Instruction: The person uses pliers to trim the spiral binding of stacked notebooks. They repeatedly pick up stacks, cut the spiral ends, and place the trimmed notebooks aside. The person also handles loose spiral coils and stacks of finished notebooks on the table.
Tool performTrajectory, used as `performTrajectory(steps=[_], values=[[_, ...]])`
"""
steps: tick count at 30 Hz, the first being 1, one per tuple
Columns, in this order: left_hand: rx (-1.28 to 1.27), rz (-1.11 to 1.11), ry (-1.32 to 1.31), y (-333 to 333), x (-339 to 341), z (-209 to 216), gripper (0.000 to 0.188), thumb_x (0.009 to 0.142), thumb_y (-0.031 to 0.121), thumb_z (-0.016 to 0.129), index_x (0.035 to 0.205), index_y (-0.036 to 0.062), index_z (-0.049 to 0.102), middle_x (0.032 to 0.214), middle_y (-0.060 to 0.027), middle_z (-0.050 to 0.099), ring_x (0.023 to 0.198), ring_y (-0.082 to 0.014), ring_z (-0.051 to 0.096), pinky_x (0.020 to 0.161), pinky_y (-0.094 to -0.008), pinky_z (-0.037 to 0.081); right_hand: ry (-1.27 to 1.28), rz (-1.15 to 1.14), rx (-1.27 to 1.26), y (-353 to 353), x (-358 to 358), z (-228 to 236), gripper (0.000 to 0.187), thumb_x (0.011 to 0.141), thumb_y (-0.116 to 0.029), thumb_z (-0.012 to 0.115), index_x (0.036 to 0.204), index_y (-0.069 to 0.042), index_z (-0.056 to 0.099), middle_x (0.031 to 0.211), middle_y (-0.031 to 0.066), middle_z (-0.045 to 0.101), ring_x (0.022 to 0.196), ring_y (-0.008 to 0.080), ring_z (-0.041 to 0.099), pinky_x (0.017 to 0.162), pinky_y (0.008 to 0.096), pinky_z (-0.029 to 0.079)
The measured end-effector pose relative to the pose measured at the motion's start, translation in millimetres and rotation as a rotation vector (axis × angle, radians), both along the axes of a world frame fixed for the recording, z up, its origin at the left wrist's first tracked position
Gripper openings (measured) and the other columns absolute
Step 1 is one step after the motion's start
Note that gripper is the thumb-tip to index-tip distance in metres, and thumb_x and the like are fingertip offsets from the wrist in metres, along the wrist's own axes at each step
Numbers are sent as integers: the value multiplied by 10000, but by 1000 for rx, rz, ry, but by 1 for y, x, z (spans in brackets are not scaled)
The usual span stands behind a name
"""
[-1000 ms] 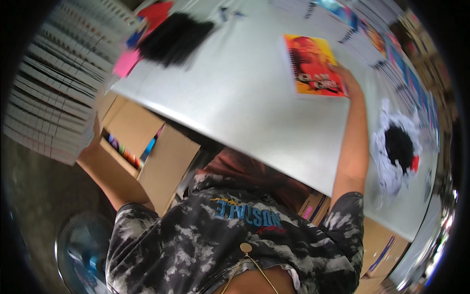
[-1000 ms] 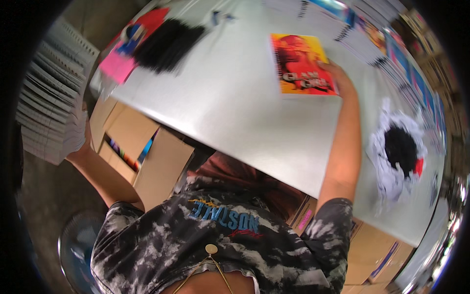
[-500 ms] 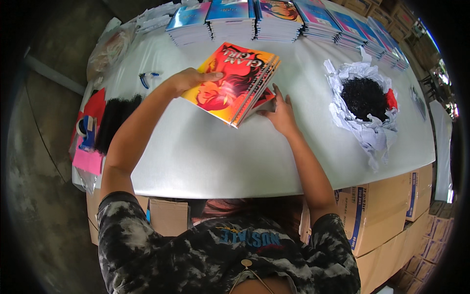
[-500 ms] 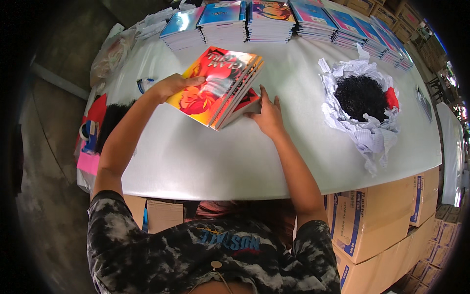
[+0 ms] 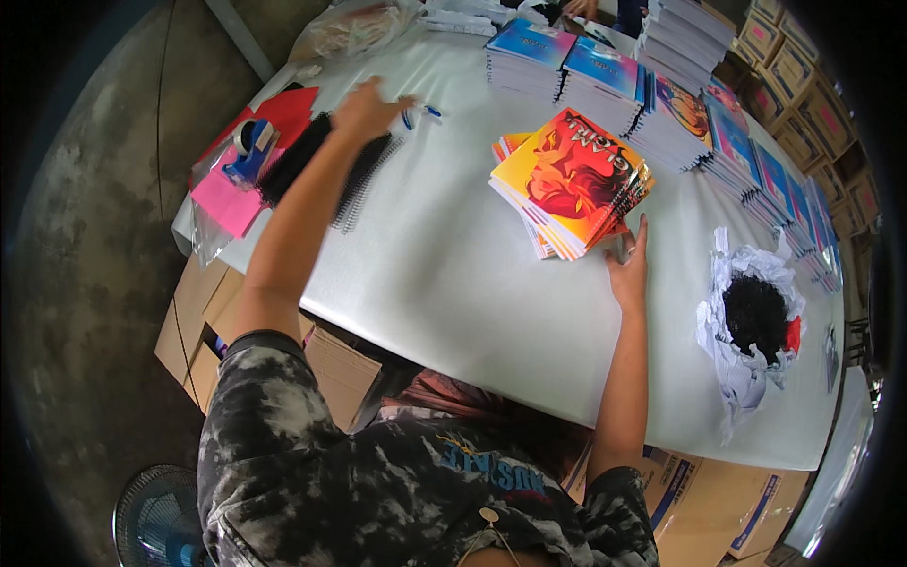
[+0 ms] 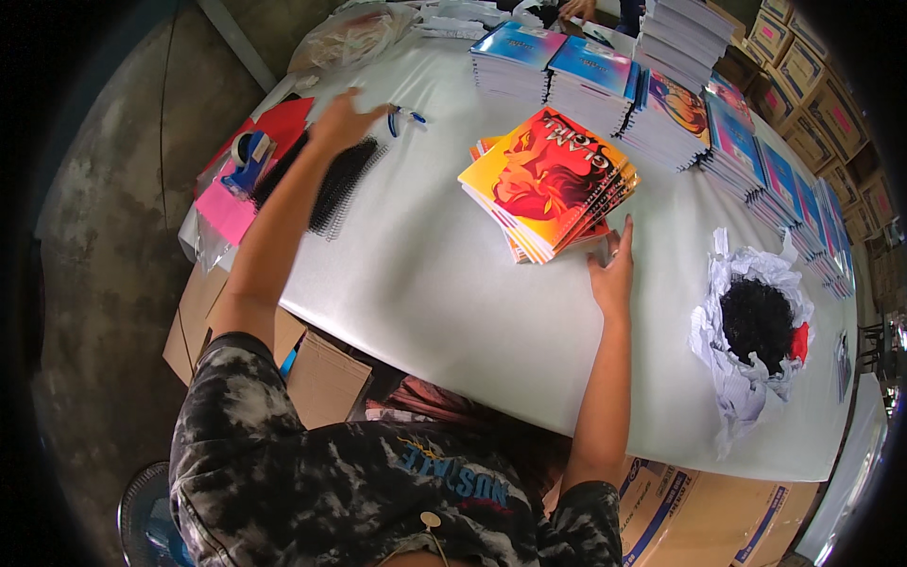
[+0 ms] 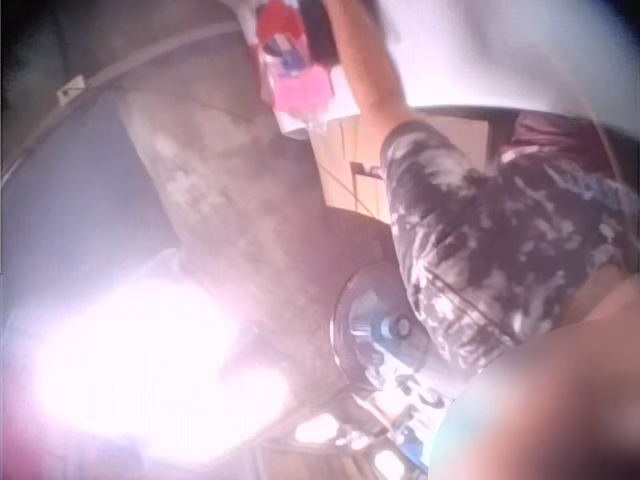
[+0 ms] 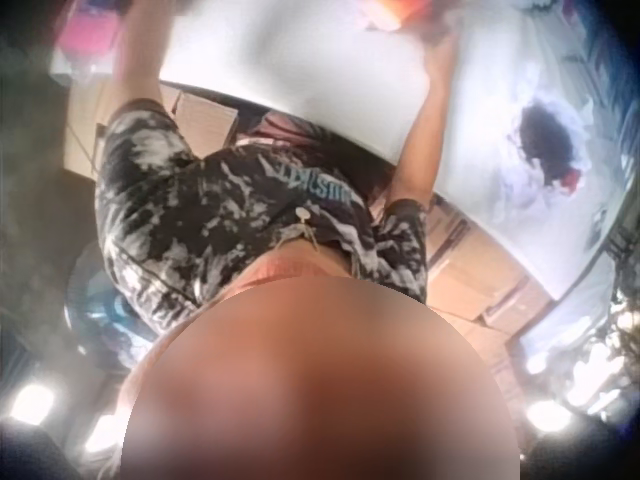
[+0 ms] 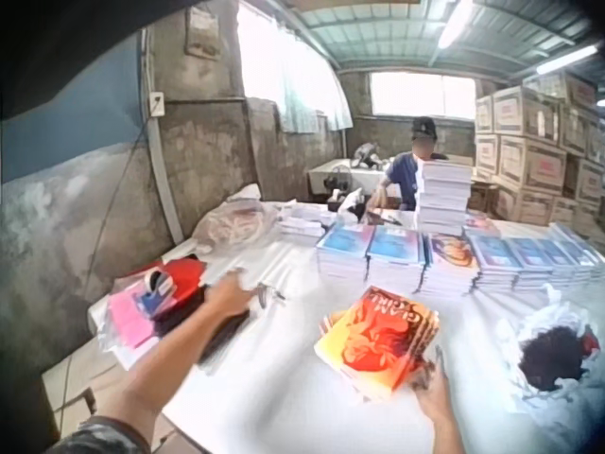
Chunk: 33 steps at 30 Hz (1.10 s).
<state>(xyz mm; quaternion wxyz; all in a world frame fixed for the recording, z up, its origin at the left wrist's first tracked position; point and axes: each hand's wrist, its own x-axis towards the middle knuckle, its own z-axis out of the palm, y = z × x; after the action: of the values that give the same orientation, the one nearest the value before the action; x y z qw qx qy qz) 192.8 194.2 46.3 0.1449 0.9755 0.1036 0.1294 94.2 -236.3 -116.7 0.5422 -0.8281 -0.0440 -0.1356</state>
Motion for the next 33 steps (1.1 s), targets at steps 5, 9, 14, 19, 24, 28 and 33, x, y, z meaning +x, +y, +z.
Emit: performTrajectory(steps=[5, 9, 14, 19, 24, 28, 33], values=[[199, 411, 6, 140, -58, -86, 850, 790, 712, 422, 1403, 129, 329, 1368, -274, 350, 1271, -432, 318, 1036, -549, 218, -94, -13, 134, 11, -1, 11, 855, 754, 95, 477, 1471, -170, 93, 1400, 189, 401, 1269, 251, 409, 1009, 334, 335], [366, 311, -19, 37, -97, -111, 885, 793, 741, 355, 1424, 124, 285, 1364, -316, 307, 1246, -438, 309, 1006, -539, 210, -149, -90, 144, -1, -5, 7, 859, 745, 79, 488, 1471, -175, 105, 1402, 152, 414, 1239, 213, 422, 1000, 318, 336], [437, 262, 82, -24, -126, -127, 867, 819, 681, 409, 1458, 140, 185, 1401, -321, 240, 1255, -451, 288, 1002, -559, 210, -100, -110, 121, 9, -25, 7, 854, 748, 37, 520, 1470, -180, 118, 1378, 138, 449, 1170, 195, 477, 926, 310, 380], [145, 126, 52, -22, -141, -94, 845, 801, 681, 452, 1442, 170, 247, 1459, -213, 250, 1350, -405, 204, 1060, -554, 160, -12, -161, 88, 21, -68, 14, 791, 774, 5, 560, 1449, -132, 171, 1325, 149, 492, 1134, 207, 502, 901, 306, 394], [31, 316, -94, 113, -82, -62, 846, 793, 685, 462, 1336, 40, 389, 1325, -242, 436, 1257, -396, 377, 1020, -488, 300, -13, -88, 58, 68, -119, 0, 659, 797, -56, 622, 1383, -68, 320, 1227, 171, 548, 1129, 247, 518, 914, 333, 410], [-120, 390, 230, 219, -61, -81, 993, 735, 781, 423, 1247, -68, 475, 1246, -276, 508, 1202, -377, 469, 1008, -458, 343, 49, 229, -73, 149, -122, 28, 675, 830, -244, 650, 1366, 4, 322, 1223, 228, 536, 1147, 319, 511, 958, 398, 388], [-107, 249, 247, 97, -94, -83, 1079, 730, 815, 367, 1404, -16, 235, 1220, -311, 496, 1168, -416, 480, 988, -452, 366, 200, 327, -102, 207, -80, 38, 881, 857, -549, 520, 1381, 94, 222, 1314, 302, 420, 1272, 384, 369, 1056, 437, 267]])
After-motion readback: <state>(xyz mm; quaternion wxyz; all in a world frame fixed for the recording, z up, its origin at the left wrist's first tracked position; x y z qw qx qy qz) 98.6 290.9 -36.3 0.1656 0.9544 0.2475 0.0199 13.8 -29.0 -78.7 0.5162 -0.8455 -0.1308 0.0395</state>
